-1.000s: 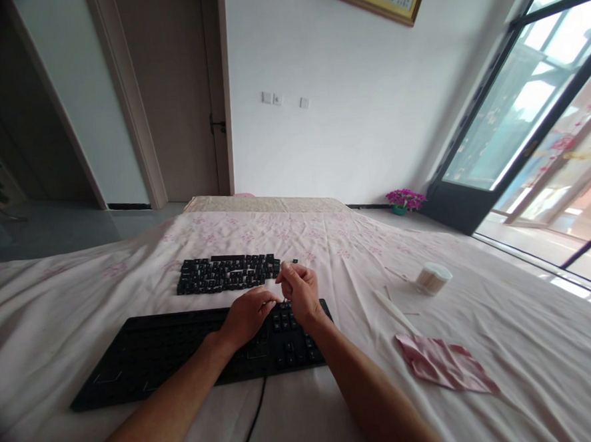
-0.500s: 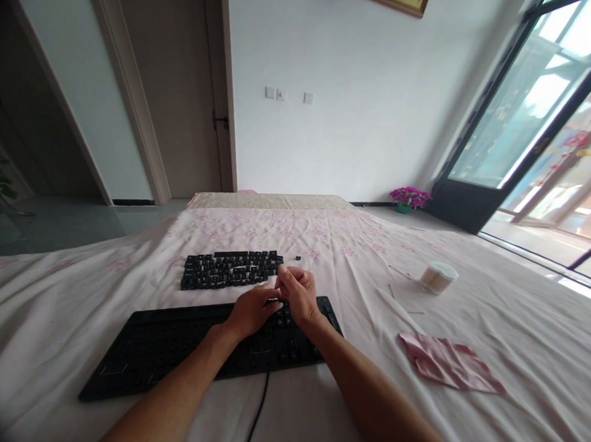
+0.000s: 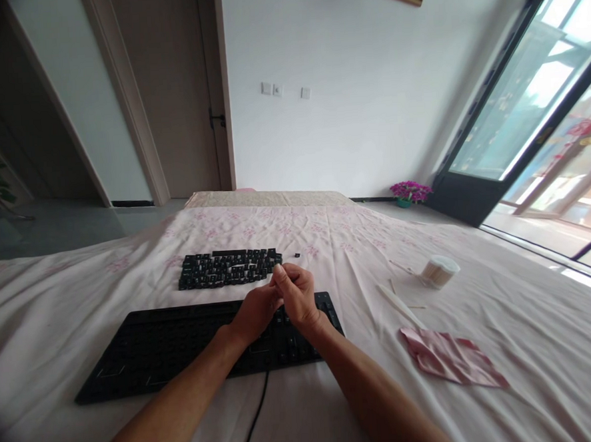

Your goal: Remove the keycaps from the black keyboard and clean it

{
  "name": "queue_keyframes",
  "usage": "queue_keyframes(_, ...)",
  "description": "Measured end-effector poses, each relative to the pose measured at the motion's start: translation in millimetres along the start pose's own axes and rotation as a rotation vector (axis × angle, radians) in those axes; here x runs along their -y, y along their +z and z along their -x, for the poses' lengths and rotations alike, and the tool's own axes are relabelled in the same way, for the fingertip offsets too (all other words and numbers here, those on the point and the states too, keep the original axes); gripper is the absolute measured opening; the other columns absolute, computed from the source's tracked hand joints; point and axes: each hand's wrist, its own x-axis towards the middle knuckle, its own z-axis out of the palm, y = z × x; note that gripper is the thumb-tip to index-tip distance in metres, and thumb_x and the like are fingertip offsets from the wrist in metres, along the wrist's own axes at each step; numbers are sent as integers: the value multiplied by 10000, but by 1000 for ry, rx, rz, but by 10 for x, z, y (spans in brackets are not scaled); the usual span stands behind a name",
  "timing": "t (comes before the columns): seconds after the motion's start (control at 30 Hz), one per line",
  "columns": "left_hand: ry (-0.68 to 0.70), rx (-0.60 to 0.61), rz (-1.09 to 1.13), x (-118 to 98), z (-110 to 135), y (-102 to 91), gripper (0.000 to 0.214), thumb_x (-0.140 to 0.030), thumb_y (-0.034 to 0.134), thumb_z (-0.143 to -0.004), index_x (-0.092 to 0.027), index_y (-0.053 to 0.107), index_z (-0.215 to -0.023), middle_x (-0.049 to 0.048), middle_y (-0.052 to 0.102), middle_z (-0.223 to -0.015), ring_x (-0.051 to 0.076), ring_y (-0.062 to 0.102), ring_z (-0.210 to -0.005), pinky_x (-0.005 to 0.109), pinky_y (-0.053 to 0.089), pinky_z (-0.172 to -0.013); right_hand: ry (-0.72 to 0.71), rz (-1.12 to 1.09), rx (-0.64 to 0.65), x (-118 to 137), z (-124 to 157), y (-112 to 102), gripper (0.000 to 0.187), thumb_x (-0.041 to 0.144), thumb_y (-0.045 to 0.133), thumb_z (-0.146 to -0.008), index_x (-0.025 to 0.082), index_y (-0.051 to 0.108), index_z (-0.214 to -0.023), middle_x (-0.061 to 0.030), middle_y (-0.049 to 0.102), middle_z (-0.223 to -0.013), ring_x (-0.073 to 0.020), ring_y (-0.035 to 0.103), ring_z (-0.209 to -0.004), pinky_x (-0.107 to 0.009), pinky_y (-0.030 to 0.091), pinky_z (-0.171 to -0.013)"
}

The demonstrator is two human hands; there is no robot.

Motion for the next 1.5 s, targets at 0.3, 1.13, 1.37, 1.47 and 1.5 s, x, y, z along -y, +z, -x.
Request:
queue_keyframes(0.3,-11,-108,225,-7,-3,-31,124,-135,547,-803,-197,640,-858,1,664,-860,155,618,-830,261,475,-782,-25,12,-98,36,-63,-16,442,479,530,-865,167,508,-553,61,336,-426,-62,278,-398,-218,232,-411)
queue_keyframes(1.13,-288,-190,709,170,-43,-13,574,-255,628,-792,-202,450,-1335,138,623,-1183,194,679,-898,349,515,-855,26,1078,433,-33,-257,-467,136,271,622,-769,275,744,-831,23,732,-809,-158,646,-762,-239,410,-696)
queue_keyframes(1.37,-211,-213,428,129,-15,18,418,-195,536,-828,-202,542,-1245,88,669,-1084,160,664,-877,329,513,-868,147,1063,189,-286,-605,-917,164,322,632,-750,227,745,-822,-12,724,-786,-166,641,-694,-246,417,-636)
queue_keyframes(1.47,-142,-181,363,119,-4,32,371,-163,516,-827,-205,583,-1190,78,662,-1097,161,652,-921,316,514,-873,273,1164,112,-442,-827,-1107,200,321,616,-761,208,748,-860,-19,708,-716,-145,620,-604,-239,408,-600)
queue_keyframes(1.5,-121,-166,349,115,0,33,356,-156,506,-830,-206,596,-1171,77,656,-1106,161,648,-935,312,513,-874,293,1181,106,-489,-892,-1150,204,314,614,-762,203,749,-866,-19,700,-688,-142,615,-589,-237,405,-594)
